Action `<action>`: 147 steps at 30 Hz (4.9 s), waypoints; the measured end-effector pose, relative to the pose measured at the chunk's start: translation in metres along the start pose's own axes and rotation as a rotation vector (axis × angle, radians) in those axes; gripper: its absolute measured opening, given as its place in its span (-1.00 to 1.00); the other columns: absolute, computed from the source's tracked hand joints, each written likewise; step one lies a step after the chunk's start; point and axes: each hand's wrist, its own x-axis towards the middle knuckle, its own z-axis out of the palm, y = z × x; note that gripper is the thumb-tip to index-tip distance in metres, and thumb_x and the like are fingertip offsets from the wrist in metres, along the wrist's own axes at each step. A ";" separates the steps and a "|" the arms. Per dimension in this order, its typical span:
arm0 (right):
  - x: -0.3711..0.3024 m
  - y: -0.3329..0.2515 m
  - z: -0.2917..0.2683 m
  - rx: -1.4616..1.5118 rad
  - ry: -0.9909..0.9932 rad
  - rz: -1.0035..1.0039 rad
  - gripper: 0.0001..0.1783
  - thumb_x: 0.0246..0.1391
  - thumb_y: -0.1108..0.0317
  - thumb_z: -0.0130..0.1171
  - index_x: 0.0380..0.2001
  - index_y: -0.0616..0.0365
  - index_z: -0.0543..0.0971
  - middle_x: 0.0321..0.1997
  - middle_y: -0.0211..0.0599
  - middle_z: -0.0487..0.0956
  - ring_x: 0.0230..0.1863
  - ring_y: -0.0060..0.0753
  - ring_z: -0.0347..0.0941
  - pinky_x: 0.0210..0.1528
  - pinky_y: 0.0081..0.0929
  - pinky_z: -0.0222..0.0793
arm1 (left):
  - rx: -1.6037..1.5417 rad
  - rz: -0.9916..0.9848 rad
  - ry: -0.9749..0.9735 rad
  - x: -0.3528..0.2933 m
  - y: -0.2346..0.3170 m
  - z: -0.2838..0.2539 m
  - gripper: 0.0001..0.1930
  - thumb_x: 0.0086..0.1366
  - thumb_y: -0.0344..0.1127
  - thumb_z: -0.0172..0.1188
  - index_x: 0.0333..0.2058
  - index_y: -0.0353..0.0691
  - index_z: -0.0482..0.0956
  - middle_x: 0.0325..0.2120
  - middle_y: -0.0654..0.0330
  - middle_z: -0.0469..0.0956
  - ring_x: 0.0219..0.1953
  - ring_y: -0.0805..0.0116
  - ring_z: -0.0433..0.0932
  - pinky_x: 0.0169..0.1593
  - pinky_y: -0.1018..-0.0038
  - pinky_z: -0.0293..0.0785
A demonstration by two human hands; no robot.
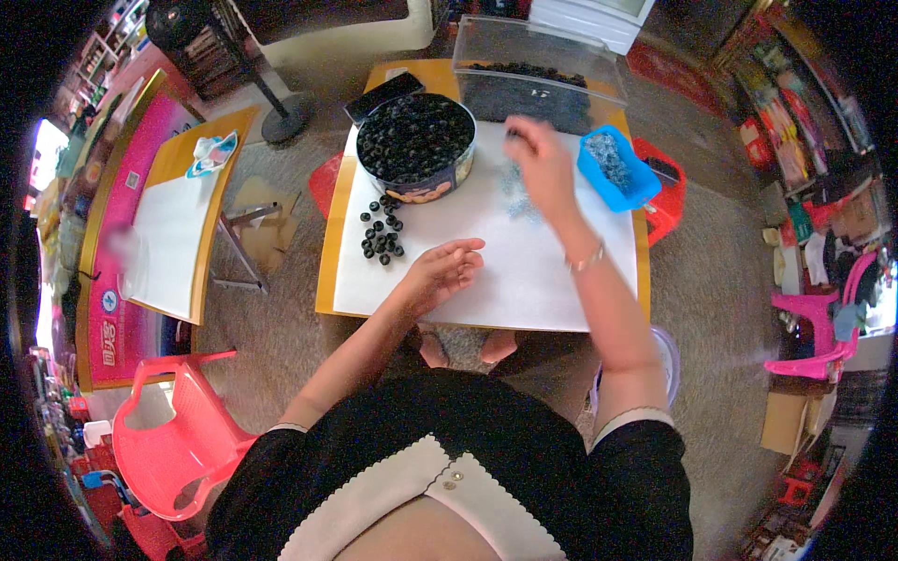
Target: The person assembles plastic components by inserting small pins into black plastic pieces by hand.
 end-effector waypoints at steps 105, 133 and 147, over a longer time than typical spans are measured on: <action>-0.086 0.018 0.012 0.294 -0.061 0.341 -0.85 -0.07 0.45 0.18 -0.36 0.18 0.61 -0.33 -0.40 0.49 -0.19 -0.55 0.36 -0.09 -0.57 0.24 | -0.135 0.174 0.009 0.012 -0.015 -0.014 -0.78 0.22 -0.32 0.11 -0.19 -0.30 0.46 -0.40 0.24 0.46 -0.39 0.46 0.38 -0.29 0.55 0.34; -0.104 -0.034 0.030 -0.301 -0.055 -0.328 -0.78 -0.15 0.47 0.19 -0.33 0.05 0.60 -0.32 -0.40 0.48 -0.26 -0.28 0.30 -0.20 -0.36 0.17 | -0.154 0.199 -0.039 0.014 -0.016 -0.021 -0.76 0.22 -0.32 0.13 -0.17 -0.29 0.46 -0.36 0.19 0.52 -0.39 0.46 0.46 -0.27 0.55 0.41; 0.044 0.002 0.116 -0.802 -0.478 -0.338 -0.92 -0.20 0.37 0.19 -0.58 0.03 0.66 -0.48 -0.28 0.58 -0.31 -0.20 0.40 -0.23 -0.24 0.22 | -0.143 0.144 -0.043 0.014 -0.016 -0.017 -0.80 0.22 -0.37 0.13 -0.20 -0.32 0.49 -0.37 0.19 0.52 -0.37 0.48 0.47 -0.26 0.56 0.41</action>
